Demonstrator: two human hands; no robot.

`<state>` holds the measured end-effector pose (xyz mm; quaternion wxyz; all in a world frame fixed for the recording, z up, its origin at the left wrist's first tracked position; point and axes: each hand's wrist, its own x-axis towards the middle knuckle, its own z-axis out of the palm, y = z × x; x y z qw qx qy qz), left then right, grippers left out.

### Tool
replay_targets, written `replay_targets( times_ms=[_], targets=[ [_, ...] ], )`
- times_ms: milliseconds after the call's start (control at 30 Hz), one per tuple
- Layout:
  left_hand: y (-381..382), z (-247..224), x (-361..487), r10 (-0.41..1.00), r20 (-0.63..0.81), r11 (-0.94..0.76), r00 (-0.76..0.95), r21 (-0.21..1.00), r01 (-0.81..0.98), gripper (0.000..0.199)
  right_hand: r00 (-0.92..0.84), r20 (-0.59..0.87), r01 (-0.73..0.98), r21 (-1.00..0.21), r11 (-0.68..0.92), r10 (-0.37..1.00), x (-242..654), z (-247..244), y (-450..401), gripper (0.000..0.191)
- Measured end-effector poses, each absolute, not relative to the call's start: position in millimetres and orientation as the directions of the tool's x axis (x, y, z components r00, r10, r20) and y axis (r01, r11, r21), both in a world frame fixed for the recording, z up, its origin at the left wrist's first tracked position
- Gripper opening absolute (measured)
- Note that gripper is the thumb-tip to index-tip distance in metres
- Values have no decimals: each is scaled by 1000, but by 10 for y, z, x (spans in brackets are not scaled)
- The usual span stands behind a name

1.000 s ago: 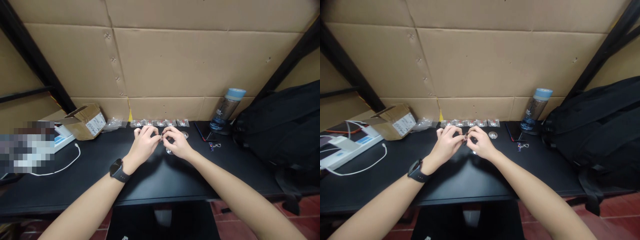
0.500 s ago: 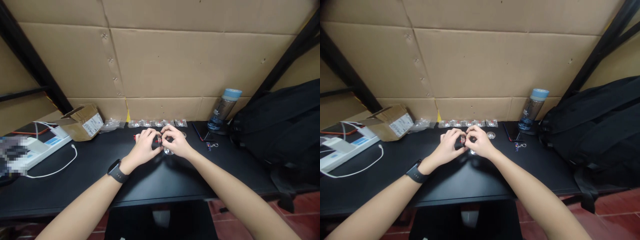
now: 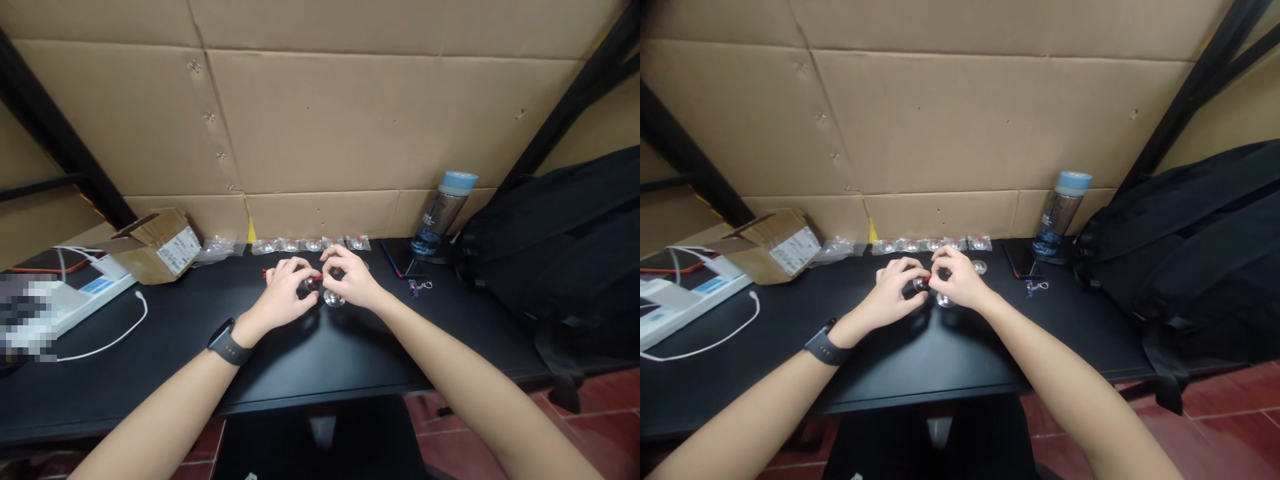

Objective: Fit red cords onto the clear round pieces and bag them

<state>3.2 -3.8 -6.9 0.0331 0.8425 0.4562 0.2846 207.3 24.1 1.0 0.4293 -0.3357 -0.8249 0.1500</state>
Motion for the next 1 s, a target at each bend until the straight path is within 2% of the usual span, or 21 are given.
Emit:
replay_targets(
  times_ms=[133, 233, 367, 533, 667, 767, 867, 933, 1000],
  targets=[
    [-16, -77, 17, 778, 493, -571, 390, 295, 766, 16, -493, 595, 391, -500, 773, 635, 2081, 49, 219, 8],
    [-2, -87, -19, 747, 537, -574, 392, 222, 788, 13, -614, 476, 441, -454, 774, 630, 2174, 100, 217, 1],
    [5, -70, -77, 685, 518, -636, 513, 81, 768, 11, -710, 263, 543, -385, 746, 653, 2370, 96, 302, 26],
    [3, -43, -85, 672, 496, -660, 551, 64, 748, 14, -721, 189, 583, -355, 731, 667, 2450, 5, 421, 11],
    [-8, -17, -76, 692, 500, -641, 521, 91, 762, 18, -701, 221, 598, -335, 728, 678, 2421, 24, 395, 15],
    [-17, -2, -77, 712, 491, -621, 502, 107, 776, 18, -649, 329, 602, -330, 727, 686, 2401, 85, 351, 12],
    [-19, -6, -75, 711, 497, -621, 497, 112, 776, 19, -598, 446, 547, -380, 746, 666, 2374, 125, 330, 7],
    [-15, -8, -72, 699, 532, -620, 479, 116, 776, 18, -593, 470, 521, -394, 757, 653, 2362, 121, 333, 6],
    [-9, 10, -78, 684, 604, -598, 408, 145, 788, 18, -581, 465, 568, -356, 742, 668, 2367, 98, 345, 5]
  ],
)
